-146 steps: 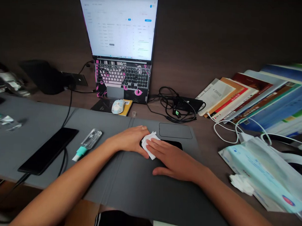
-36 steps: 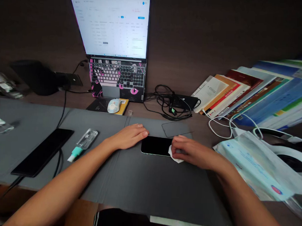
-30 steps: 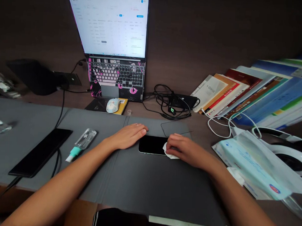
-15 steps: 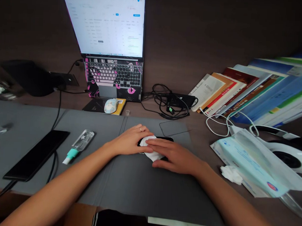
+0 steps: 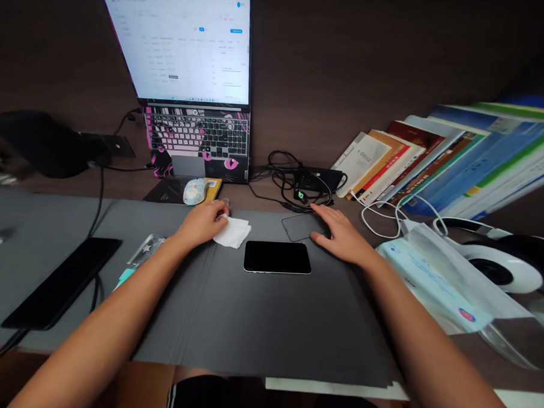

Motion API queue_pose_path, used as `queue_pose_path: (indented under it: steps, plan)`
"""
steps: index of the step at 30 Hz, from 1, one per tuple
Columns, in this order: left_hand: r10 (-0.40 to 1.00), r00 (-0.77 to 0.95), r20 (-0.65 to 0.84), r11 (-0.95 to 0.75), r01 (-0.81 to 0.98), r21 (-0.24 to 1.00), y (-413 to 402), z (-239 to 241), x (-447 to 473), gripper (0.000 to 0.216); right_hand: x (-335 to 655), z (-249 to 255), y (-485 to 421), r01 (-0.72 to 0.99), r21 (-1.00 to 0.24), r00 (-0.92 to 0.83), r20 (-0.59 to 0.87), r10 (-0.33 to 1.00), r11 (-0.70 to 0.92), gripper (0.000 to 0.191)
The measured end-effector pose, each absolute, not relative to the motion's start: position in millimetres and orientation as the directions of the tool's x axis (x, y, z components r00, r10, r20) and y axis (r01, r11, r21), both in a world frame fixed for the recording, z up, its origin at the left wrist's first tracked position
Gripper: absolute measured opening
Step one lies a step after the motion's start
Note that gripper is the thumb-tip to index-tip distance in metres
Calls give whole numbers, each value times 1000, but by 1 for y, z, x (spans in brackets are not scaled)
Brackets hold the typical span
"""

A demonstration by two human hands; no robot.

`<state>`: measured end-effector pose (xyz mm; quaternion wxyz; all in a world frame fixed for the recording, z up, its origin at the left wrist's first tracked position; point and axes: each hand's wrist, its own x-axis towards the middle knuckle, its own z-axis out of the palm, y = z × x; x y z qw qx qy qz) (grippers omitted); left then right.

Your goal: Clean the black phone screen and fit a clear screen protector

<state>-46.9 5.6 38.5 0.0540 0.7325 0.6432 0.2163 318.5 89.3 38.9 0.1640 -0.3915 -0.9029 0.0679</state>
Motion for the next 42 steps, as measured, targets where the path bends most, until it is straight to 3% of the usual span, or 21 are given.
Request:
queue_pose_path:
  steps: [8, 16, 22, 34, 38, 42]
  plan:
    - [960, -65, 271, -45, 923, 382, 12, 30, -56, 22, 318, 36, 91, 671, -257, -666, 202, 718, 695, 90]
    - [916, 172, 363, -305, 885, 350, 3, 35, -37, 26, 328, 42, 91, 641, -271, -705, 161, 691, 718, 80]
    - [855, 320, 409, -458, 836, 302, -2, 34, -26, 25, 321, 36, 94, 652, -240, -679, 238, 694, 720, 73]
    - [847, 357, 394, -494, 804, 331, -7, 33, -15, 37, 310, 38, 93, 660, -208, -626, 381, 681, 722, 67]
    - [794, 402, 456, -565, 764, 311, -12, 37, -10, 64, 299, 53, 69, 588, -330, -637, 374, 674, 739, 67]
    - [659, 508, 555, -689, 702, 177, -19, 45, -2, 78, 285, 64, 41, 378, -713, -694, 204, 690, 591, 60]
